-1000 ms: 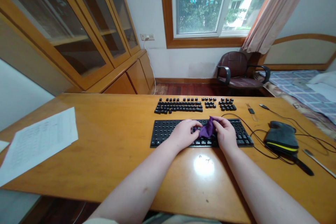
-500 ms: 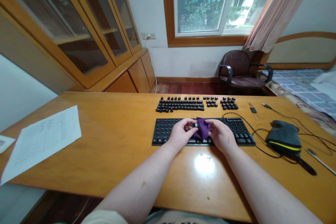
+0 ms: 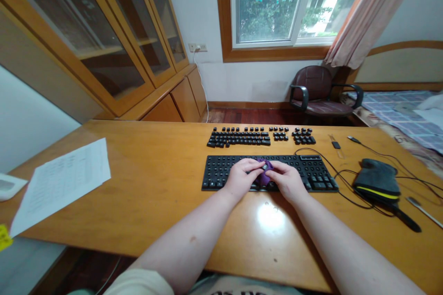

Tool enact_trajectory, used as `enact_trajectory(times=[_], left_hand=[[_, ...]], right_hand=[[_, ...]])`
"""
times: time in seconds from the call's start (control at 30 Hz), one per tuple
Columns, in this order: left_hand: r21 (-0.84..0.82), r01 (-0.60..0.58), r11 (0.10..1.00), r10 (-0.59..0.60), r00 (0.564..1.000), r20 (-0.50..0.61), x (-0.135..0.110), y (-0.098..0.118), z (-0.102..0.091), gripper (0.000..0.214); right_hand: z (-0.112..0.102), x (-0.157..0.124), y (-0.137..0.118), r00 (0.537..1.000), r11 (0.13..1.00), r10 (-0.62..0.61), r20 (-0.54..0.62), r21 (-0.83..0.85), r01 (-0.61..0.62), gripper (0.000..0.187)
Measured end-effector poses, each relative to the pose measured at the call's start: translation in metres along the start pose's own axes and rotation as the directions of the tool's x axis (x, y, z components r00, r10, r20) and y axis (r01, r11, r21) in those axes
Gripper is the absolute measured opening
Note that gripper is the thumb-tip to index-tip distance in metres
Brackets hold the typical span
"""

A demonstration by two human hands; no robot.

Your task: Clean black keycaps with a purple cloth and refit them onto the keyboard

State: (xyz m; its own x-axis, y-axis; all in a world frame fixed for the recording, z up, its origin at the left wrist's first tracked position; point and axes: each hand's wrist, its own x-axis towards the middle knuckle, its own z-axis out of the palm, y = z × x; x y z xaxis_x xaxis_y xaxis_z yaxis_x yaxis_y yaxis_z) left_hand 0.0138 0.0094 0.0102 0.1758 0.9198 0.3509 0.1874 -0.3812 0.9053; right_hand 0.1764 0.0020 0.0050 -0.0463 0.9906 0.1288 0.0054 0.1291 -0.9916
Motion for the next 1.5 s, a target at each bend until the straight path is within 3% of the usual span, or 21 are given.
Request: enact_trajectory(times=[0.1, 0.3, 0.47, 0.63, 0.87, 1.0, 1.13, 1.2, 1.3, 1.4, 1.5], left_hand=[[-0.005, -0.028, 1.000, 0.027, 1.000, -0.007, -0.001, -0.001, 0.002, 0.019], [-0.018, 0.039, 0.999, -0.040, 0.996, -0.080, -0.003, 0.002, 0.003, 0.013], [-0.027, 0.117, 0.993, -0.118, 0.990, -0.077, -0.002, 0.003, 0.004, 0.011], [-0.024, 0.125, 0.992, -0.126, 0.990, -0.069, -0.003, 0.002, 0.004, 0.009], [-0.082, 0.193, 0.978, -0.199, 0.978, -0.066, -0.003, -0.002, 0.006, 0.011], [-0.054, 0.164, 0.985, -0.168, 0.983, -0.074, -0.004, -0.004, 0.007, 0.008], [0.049, 0.029, 0.998, -0.028, 0.999, -0.026, -0.004, 0.004, 0.002, 0.008], [0.116, -0.033, 0.993, 0.031, 0.999, 0.016, -0.004, 0.009, -0.001, 0.022], [0.223, -0.013, 0.975, -0.010, 0.995, 0.099, -0.002, 0.010, -0.005, 0.045], [0.308, -0.012, 0.951, -0.055, 0.976, 0.209, 0.003, 0.007, -0.008, 0.020], [0.245, 0.035, 0.969, -0.060, 0.994, 0.094, 0.005, 0.004, -0.009, 0.014]], right_hand=[[-0.001, 0.000, 0.000, 0.997, 0.994, -0.078, -0.003, -0.073, 0.077, 0.019], [-0.005, 0.001, 0.007, 0.986, 0.982, -0.167, 0.014, -0.087, 0.167, 0.005], [-0.008, 0.002, 0.006, 0.989, 0.984, -0.149, -0.016, -0.097, 0.147, 0.005], [-0.006, 0.002, 0.003, 0.987, 0.982, -0.150, 0.053, -0.111, 0.155, 0.014], [-0.005, 0.002, 0.005, 0.988, 0.985, -0.153, -0.023, -0.080, 0.151, 0.008], [-0.004, 0.001, 0.005, 0.991, 0.988, -0.118, 0.056, -0.097, 0.123, 0.017], [-0.005, 0.001, 0.003, 0.992, 0.983, -0.113, 0.055, -0.142, 0.119, 0.020], [-0.006, 0.002, 0.001, 0.993, 0.981, -0.114, 0.033, -0.153, 0.118, 0.019], [-0.008, 0.002, -0.003, 0.993, 0.984, -0.117, -0.007, -0.137, 0.114, 0.017], [-0.010, 0.002, -0.004, 0.991, 0.985, -0.126, -0.033, -0.126, 0.121, 0.017], [-0.011, 0.003, -0.003, 0.992, 0.989, -0.113, -0.051, -0.103, 0.108, 0.017]])
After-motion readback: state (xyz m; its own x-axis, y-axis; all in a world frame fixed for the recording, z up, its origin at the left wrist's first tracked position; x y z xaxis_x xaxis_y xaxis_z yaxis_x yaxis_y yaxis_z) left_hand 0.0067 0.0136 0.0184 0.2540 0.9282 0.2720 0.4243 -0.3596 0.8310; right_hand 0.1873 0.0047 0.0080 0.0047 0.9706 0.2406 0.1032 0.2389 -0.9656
